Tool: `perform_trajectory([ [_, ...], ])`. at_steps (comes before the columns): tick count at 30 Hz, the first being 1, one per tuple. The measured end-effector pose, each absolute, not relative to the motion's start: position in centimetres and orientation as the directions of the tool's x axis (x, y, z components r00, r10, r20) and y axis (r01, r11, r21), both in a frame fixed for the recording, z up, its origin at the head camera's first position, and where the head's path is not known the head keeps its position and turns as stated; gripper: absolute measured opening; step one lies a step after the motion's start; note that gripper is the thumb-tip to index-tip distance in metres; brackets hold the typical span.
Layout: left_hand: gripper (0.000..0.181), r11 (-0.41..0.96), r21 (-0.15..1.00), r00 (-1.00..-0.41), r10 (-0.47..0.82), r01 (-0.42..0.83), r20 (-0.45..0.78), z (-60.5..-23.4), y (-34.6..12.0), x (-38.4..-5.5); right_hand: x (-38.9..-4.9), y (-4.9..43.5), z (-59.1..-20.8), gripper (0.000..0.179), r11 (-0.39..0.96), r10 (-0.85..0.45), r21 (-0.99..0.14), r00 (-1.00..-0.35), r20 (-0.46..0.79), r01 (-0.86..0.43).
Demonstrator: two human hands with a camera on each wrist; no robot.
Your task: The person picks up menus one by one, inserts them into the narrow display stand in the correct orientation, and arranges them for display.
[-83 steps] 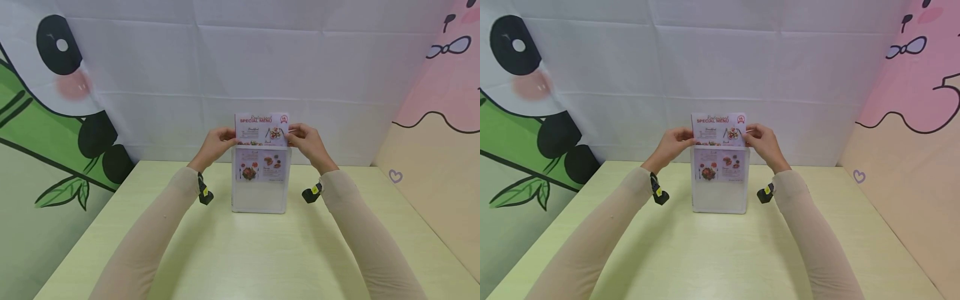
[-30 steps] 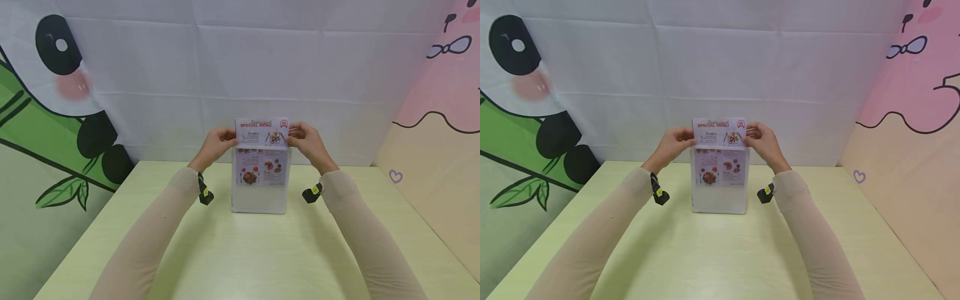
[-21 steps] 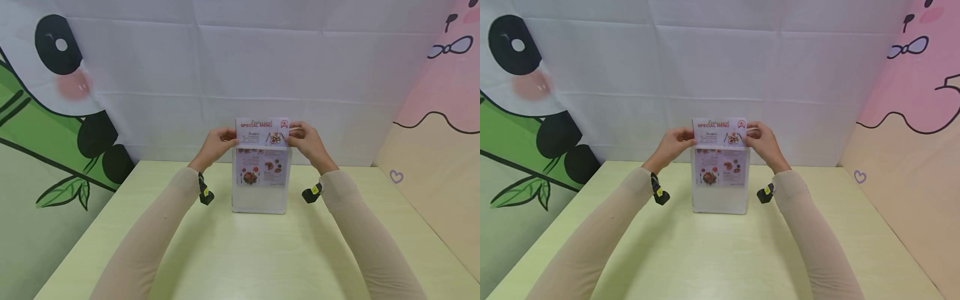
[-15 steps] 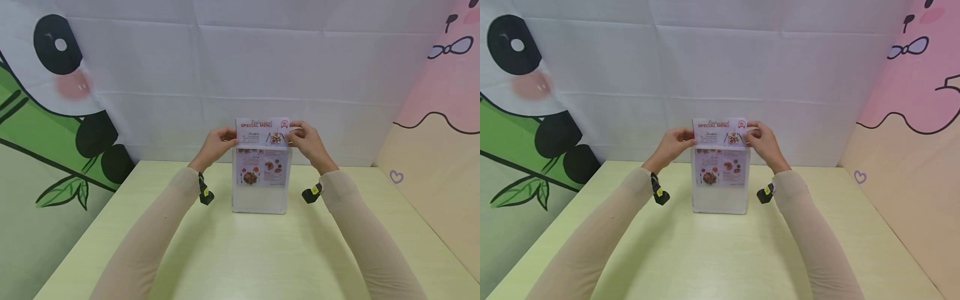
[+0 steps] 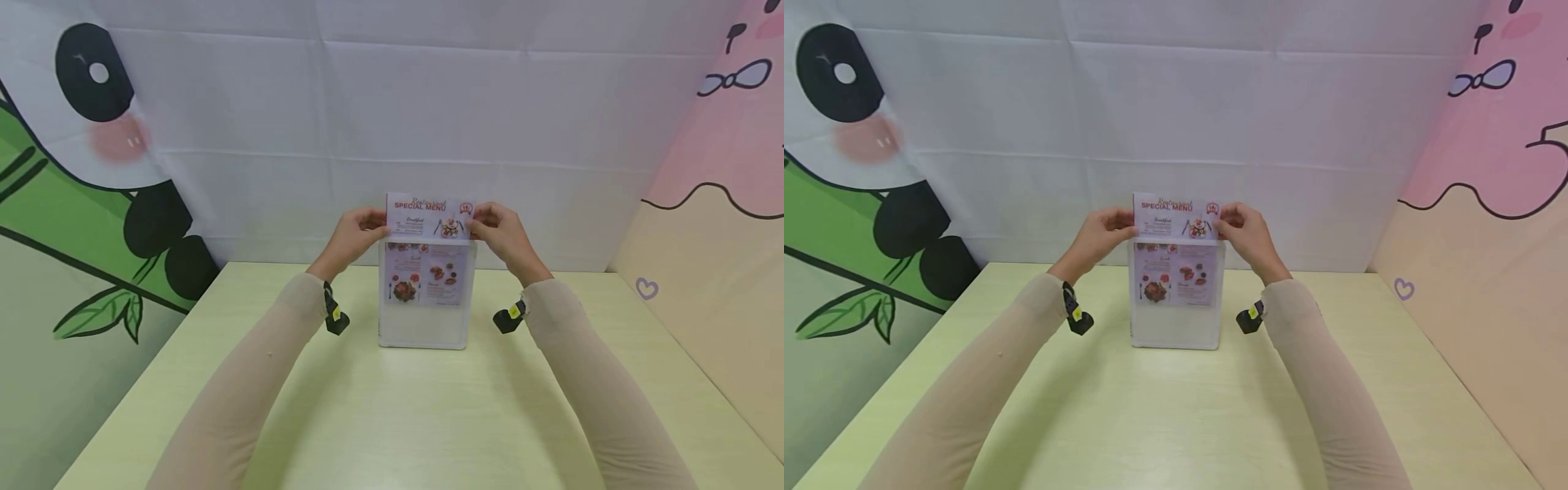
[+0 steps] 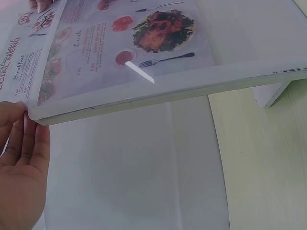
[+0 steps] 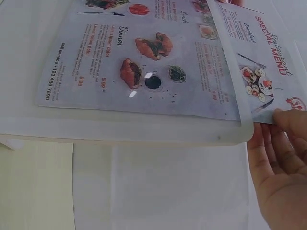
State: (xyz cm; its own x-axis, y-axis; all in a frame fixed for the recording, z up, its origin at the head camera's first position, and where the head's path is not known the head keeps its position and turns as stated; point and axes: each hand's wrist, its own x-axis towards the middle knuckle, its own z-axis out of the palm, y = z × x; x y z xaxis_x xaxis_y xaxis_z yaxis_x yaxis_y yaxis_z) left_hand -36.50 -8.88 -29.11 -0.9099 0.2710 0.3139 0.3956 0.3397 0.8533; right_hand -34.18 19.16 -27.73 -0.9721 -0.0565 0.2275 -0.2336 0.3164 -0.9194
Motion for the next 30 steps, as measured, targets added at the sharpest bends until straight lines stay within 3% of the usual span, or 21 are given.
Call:
perform_trajectory([
  [19, 0.027, 0.329, 0.863, -0.916, 0.253, 0.384, 0.312, -29.1, -8.78, -36.28, -34.22, 19.5, -28.06, 0.021, 0.328, -0.078, -0.916, -0.973, 0.216, -0.229],
  [30, 0.025, 0.336, 0.857, -0.914, 0.255, 0.39, 0.316, -29.18, -8.89, -36.23, -34.29, 19.4, -27.86, 0.039, 0.345, -0.095, -0.911, -0.974, 0.206, -0.226],
])
